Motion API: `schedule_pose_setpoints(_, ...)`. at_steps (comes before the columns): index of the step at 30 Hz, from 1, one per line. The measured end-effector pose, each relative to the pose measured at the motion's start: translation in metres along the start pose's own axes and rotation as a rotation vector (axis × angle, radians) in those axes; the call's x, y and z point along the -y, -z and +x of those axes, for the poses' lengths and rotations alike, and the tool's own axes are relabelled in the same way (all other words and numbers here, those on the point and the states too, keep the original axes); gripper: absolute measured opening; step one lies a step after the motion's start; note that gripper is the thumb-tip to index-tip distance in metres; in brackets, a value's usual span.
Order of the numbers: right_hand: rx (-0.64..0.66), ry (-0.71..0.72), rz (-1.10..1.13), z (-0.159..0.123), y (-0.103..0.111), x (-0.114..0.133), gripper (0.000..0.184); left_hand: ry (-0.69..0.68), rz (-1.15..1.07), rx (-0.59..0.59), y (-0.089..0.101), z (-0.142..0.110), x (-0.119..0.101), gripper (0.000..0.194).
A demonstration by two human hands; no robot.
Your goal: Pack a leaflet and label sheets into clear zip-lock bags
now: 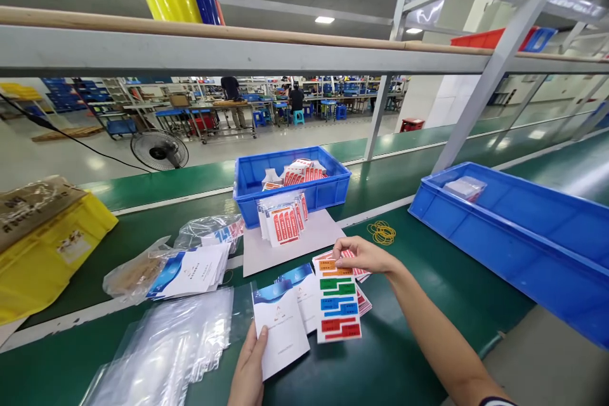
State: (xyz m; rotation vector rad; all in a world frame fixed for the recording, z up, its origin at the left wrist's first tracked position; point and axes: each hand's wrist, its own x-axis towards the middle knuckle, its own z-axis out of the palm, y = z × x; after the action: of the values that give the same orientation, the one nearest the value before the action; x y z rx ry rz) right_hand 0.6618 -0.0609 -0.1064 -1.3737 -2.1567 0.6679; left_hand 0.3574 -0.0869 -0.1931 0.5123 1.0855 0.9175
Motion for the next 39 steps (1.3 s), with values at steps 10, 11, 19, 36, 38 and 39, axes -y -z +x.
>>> schedule_pose_setpoints(10,-0.183,0.075,0.029,0.014,-0.061,0.034,0.024,0.107,0.013,0.134,-0.021,-0.025,0.002,0.078)
schedule_pose_setpoints(11,-0.201,0.087,-0.02,0.008,-0.054,0.024,0.03,0.11,0.027,0.116,-0.022,-0.026,0.0,0.081)
schedule_pose_setpoints(19,-0.03,-0.182,-0.514,-0.068,-0.018,-0.073,0.081,0.112,0.051,-0.017,-0.025,-0.026,-0.005,0.087)
schedule_pose_setpoints(36,0.049,-0.091,-0.555,-0.076,-0.012,-0.091,0.039,0.211,0.143,-0.059,-0.014,-0.01,-0.006,0.091)
schedule_pose_setpoints(38,0.056,-0.117,-0.558,-0.077,-0.011,-0.088,0.034,0.204,0.119,-0.054,-0.015,-0.011,-0.005,0.094)
schedule_pose_setpoints(39,0.05,-0.141,-0.559,-0.078,-0.011,-0.087,0.031,0.205,0.108,-0.057,-0.015,-0.012,-0.005,0.096)
